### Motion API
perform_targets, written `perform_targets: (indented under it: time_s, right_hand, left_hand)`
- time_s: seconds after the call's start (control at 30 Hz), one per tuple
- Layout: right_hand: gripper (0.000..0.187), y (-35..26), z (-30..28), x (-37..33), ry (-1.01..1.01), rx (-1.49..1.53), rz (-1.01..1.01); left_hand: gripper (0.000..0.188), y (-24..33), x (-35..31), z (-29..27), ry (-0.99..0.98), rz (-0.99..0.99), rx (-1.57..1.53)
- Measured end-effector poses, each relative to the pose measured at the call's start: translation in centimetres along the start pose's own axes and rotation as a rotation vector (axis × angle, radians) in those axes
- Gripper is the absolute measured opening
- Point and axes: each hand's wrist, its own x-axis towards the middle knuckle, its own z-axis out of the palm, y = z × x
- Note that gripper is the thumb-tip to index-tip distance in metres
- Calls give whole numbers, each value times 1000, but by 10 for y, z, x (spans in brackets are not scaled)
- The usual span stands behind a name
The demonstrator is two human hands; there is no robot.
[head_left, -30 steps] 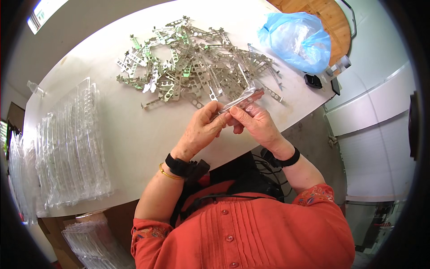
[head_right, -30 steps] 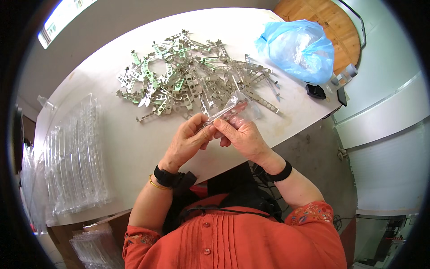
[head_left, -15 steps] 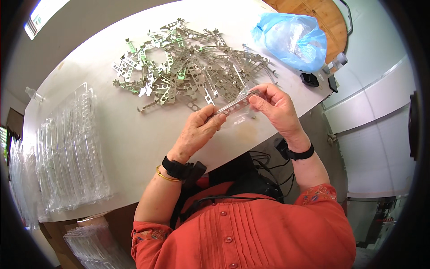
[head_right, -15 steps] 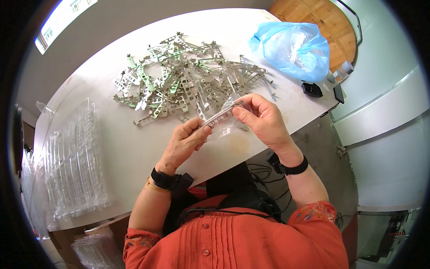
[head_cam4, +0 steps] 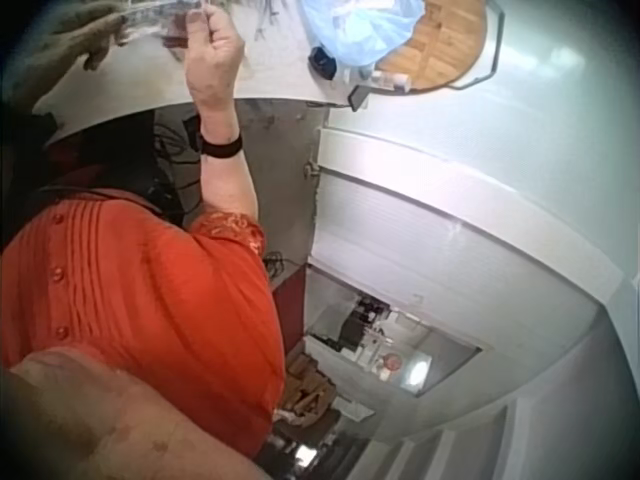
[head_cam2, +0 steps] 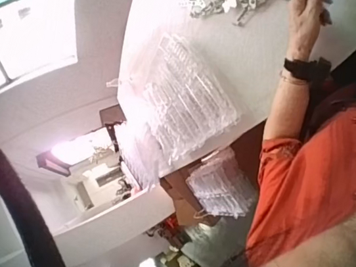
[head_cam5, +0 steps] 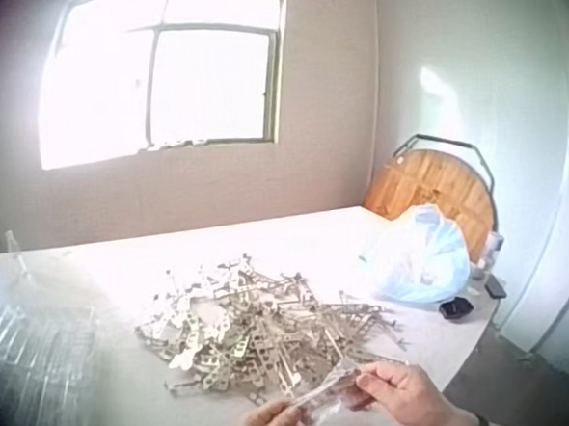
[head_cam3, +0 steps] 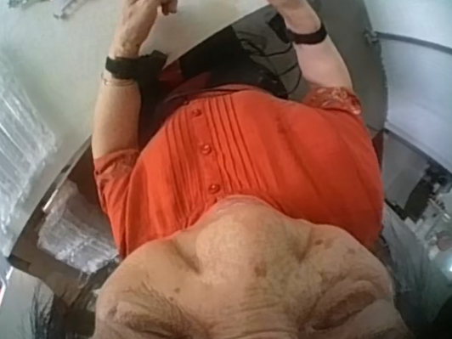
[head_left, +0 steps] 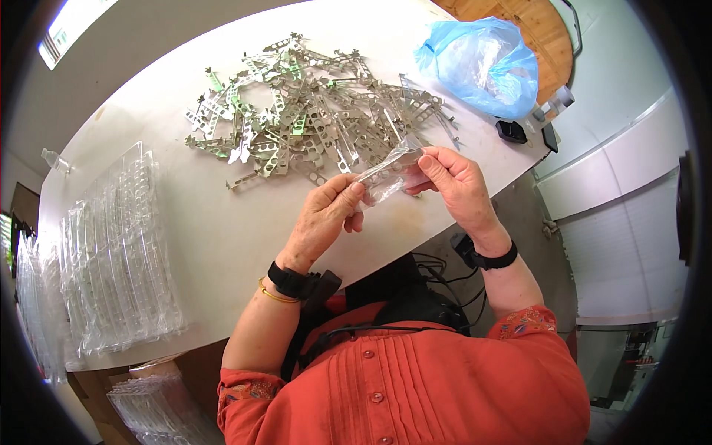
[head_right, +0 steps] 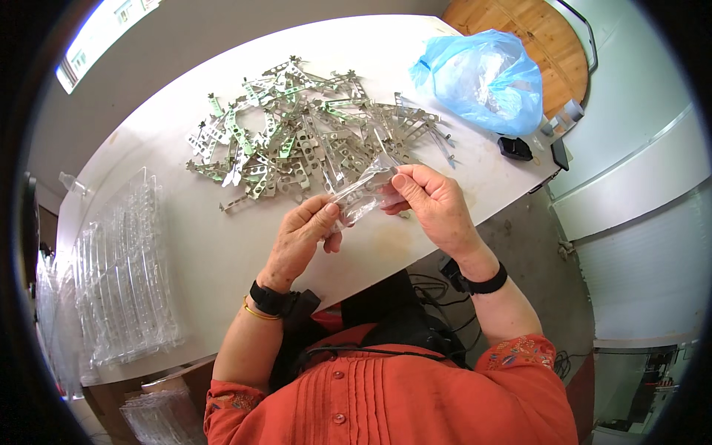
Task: Packing metal brackets into plastic bags.
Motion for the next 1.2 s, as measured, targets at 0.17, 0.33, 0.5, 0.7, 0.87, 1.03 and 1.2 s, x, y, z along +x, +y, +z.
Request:
perform_targets:
  time_s: [0.17,0.33,0.5,0.7,0.87,1.03,1.2]
  right_hand:
    - [26,3,2,-1,-17,-19,5]
    - [25,0,1,-2,-80,-121,52]
    - [16,2,-1,3,-65,-129,1]
    - [11,2,-1,6,3,-55,23]
    - [11,0,-11,5,56,-76,-41]
    - [12,0,-12,5,71,-69,-60]
    - [11,3,-13,3,44,-86,-49]
  left_hand:
    - [29,2,-1,2,27,-1,-39]
    - [25,-2,1,-1,75,29,39]
    - [24,-6,2,0,36,50,65]
    - [31,7,-1,3,100,81,47]
    - [33,5,1,-8,149,-4,-133]
    - [23,-2,4,-11,132,22,-116]
    - [12,-3,4,-10,194,82,-133]
